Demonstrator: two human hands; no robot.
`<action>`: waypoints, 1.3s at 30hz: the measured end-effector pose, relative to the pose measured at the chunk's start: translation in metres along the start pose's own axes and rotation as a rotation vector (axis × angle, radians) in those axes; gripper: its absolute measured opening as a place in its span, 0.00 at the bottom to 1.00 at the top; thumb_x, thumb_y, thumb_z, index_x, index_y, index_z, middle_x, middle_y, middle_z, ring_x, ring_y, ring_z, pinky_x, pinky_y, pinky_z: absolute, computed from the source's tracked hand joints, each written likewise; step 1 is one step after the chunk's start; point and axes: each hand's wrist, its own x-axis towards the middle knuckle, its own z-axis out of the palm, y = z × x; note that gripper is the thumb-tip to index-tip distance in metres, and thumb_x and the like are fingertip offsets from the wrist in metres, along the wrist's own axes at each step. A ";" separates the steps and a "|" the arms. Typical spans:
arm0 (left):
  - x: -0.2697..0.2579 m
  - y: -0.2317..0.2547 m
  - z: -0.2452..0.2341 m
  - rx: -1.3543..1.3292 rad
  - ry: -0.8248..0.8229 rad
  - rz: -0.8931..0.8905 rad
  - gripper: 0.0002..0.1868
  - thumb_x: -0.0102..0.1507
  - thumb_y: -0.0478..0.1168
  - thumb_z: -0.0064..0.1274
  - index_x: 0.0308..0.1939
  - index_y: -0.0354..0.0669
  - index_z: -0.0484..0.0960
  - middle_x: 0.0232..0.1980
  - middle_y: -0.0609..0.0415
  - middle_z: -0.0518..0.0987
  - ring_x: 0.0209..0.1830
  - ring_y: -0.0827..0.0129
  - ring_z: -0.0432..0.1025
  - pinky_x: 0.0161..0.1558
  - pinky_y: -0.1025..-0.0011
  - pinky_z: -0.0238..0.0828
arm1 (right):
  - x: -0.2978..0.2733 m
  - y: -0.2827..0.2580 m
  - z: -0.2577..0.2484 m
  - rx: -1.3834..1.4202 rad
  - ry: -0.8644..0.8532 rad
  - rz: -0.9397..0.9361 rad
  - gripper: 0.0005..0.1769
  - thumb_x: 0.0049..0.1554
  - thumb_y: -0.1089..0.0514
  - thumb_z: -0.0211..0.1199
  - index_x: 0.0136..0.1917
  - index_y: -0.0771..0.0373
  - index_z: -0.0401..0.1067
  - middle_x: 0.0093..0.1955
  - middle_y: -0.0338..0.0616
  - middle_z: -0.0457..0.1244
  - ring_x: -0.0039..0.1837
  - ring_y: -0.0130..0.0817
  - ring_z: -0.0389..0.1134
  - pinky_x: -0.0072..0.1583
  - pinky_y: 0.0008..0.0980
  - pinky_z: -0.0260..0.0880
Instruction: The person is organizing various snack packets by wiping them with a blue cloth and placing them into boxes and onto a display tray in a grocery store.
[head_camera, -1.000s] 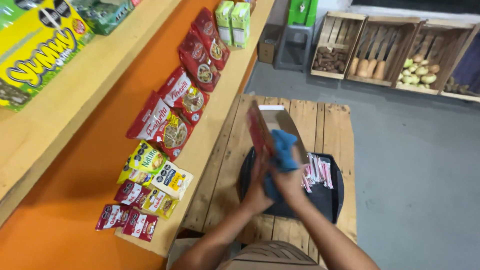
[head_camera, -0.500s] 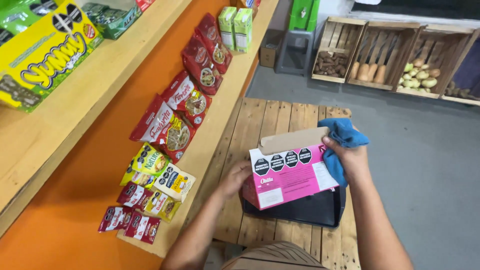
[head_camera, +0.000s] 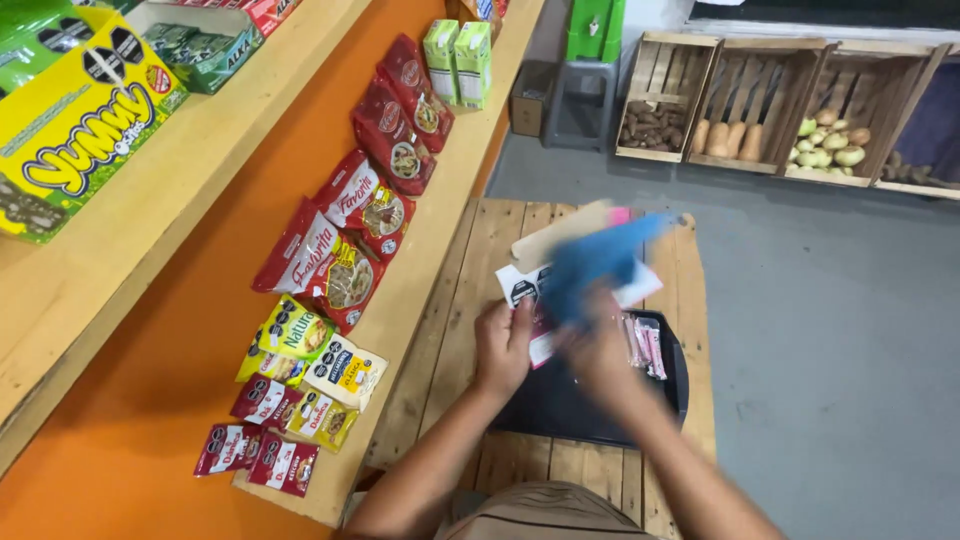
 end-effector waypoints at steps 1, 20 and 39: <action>0.002 -0.003 0.003 -0.046 0.019 -0.002 0.20 0.65 0.41 0.43 0.17 0.48 0.67 0.15 0.58 0.66 0.22 0.75 0.60 0.27 0.74 0.59 | -0.012 0.018 0.024 -0.080 0.031 -0.480 0.43 0.47 0.26 0.53 0.63 0.59 0.55 0.49 0.61 0.60 0.55 0.61 0.62 0.57 0.55 0.61; 0.013 0.038 0.000 -0.857 0.745 -0.705 0.10 0.58 0.40 0.56 0.29 0.37 0.76 0.28 0.48 0.77 0.26 0.61 0.75 0.31 0.67 0.74 | 0.080 0.096 -0.017 0.593 0.049 -0.173 0.44 0.46 0.52 0.67 0.72 0.61 0.54 0.68 0.60 0.54 0.71 0.54 0.51 0.70 0.52 0.47; -0.034 -0.017 0.057 -0.089 0.125 -0.056 0.18 0.65 0.44 0.43 0.52 0.33 0.72 0.51 0.45 0.77 0.53 0.64 0.70 0.57 0.67 0.63 | -0.036 0.013 0.023 0.599 -0.121 0.618 0.46 0.51 0.26 0.30 0.54 0.62 0.74 0.43 0.47 0.64 0.42 0.31 0.54 0.45 0.32 0.58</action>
